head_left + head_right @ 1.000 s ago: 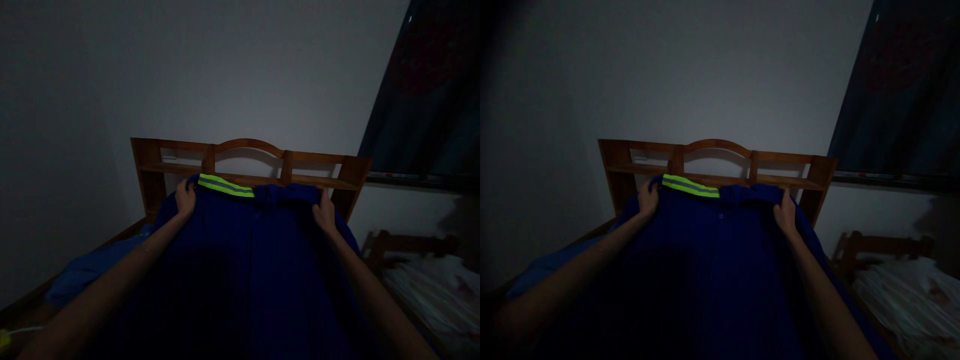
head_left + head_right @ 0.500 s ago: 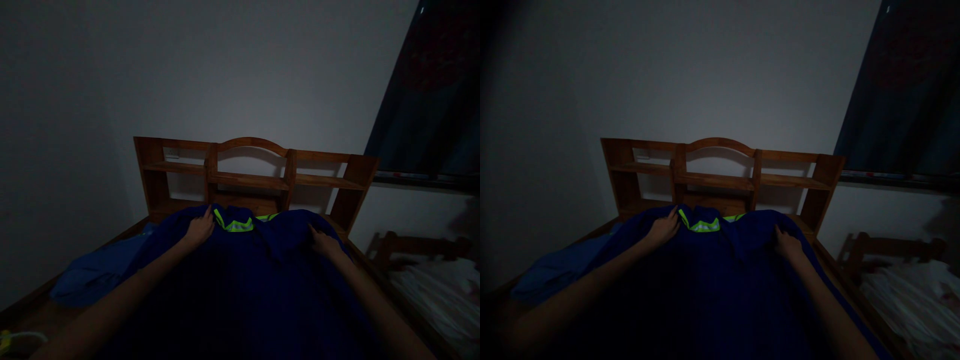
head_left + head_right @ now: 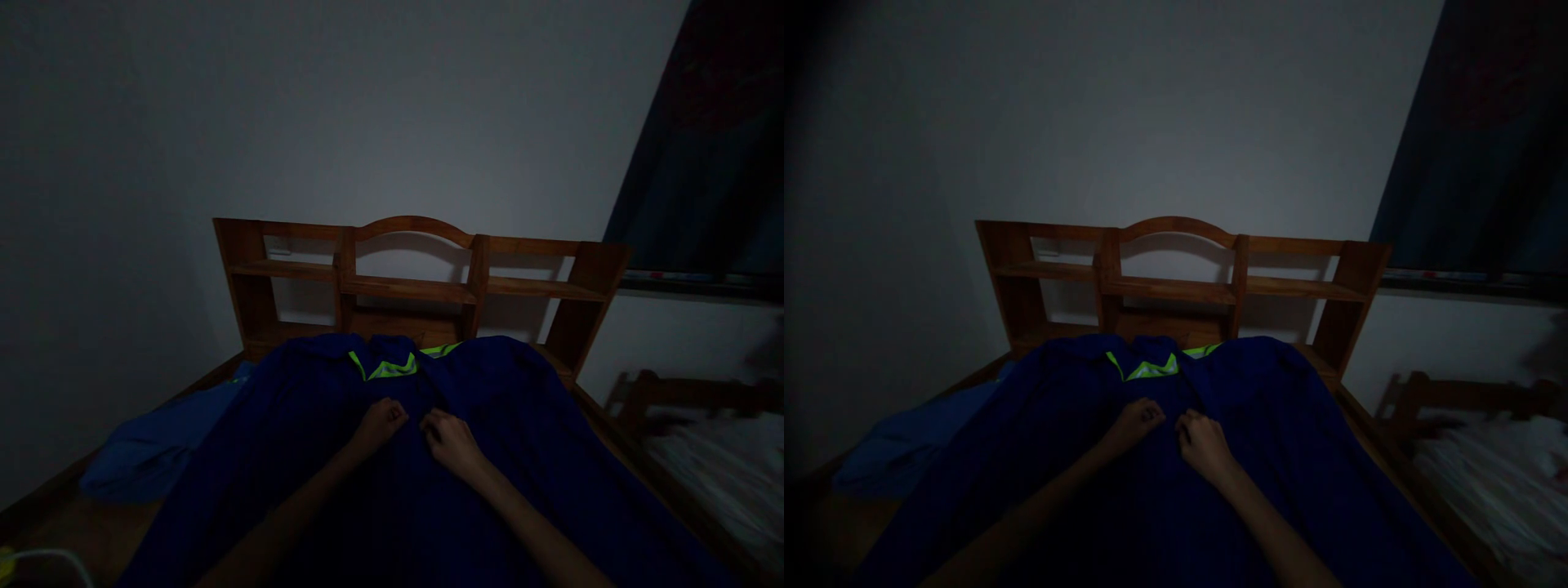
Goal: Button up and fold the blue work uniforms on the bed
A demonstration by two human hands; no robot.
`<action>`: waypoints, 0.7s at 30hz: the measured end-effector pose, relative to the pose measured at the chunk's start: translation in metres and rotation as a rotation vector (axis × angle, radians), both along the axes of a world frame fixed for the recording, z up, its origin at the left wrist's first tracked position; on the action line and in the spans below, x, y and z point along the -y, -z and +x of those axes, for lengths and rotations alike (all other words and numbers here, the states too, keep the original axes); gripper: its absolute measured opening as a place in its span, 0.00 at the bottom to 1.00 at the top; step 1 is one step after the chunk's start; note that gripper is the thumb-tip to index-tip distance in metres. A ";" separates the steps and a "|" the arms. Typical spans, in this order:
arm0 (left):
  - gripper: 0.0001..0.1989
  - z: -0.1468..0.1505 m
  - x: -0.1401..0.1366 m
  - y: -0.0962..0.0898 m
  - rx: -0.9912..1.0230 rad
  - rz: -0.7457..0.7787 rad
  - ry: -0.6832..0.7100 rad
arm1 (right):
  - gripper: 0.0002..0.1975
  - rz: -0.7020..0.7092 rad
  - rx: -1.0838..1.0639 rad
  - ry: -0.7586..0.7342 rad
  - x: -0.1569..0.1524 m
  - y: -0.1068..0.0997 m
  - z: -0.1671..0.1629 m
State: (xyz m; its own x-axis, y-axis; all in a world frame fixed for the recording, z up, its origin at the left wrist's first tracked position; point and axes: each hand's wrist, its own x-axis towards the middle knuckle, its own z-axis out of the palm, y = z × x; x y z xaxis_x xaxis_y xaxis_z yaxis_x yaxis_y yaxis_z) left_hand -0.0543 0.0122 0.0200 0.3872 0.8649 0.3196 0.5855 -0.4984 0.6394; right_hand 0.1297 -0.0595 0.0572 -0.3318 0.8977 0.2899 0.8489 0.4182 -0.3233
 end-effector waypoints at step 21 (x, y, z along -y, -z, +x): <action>0.08 -0.008 0.009 0.002 0.088 -0.168 0.093 | 0.16 0.003 -0.100 -0.131 0.004 0.018 0.005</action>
